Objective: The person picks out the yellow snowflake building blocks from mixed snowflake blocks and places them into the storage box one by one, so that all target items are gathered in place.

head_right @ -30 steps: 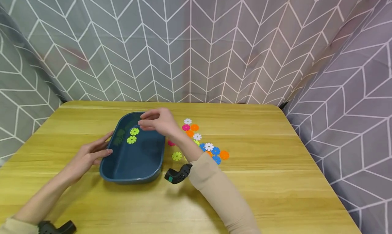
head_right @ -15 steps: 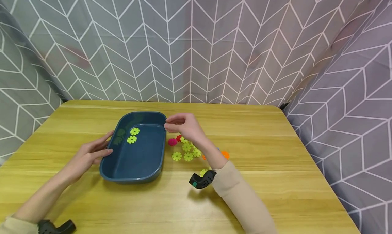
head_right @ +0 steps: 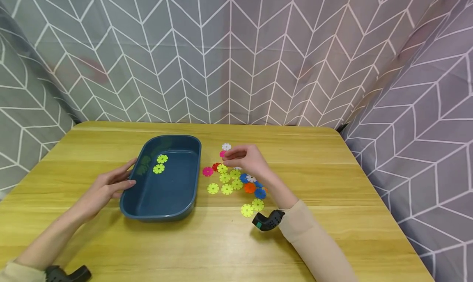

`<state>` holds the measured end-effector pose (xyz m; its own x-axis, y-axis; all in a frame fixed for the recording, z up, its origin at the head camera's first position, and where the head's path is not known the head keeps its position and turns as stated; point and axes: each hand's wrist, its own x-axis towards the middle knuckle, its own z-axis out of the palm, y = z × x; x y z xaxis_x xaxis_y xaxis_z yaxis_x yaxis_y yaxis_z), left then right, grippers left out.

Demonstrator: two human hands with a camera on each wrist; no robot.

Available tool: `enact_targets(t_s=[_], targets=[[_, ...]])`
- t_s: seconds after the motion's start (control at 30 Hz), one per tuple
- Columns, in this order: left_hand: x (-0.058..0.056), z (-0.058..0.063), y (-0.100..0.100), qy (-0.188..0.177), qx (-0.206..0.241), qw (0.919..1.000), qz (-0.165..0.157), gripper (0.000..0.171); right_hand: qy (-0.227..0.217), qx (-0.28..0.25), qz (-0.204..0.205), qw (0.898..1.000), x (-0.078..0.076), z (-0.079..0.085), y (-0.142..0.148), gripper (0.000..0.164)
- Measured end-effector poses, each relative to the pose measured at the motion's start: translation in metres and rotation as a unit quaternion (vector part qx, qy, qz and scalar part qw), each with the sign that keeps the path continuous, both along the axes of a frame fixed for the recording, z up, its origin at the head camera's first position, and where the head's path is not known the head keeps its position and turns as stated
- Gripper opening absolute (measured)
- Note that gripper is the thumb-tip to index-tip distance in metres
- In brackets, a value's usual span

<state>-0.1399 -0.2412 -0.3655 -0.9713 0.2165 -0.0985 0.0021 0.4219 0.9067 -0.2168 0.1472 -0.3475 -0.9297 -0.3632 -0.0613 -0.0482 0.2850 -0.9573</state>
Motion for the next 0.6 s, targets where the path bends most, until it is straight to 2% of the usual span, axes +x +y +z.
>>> enact_targets(t_s=[0.23, 0.4, 0.6], targets=[[-0.001, 0.000, 0.000, 0.004, -0.001, 1.0000, 0.002, 0.067, -0.013, 0.016, -0.017, 1.000, 0.002, -0.013, 0.023, 0.033], [-0.001, -0.001, -0.001, 0.005, 0.003, 1.0000, 0.002, 0.067, -0.022, 0.009, -0.023, 0.999, -0.001, -0.022, 0.034, 0.031], [0.000, -0.001, -0.001, 0.006, 0.002, 1.0000, -0.001, 0.067, -0.026, 0.010, -0.011, 1.000, -0.001, -0.029, 0.035, 0.033]])
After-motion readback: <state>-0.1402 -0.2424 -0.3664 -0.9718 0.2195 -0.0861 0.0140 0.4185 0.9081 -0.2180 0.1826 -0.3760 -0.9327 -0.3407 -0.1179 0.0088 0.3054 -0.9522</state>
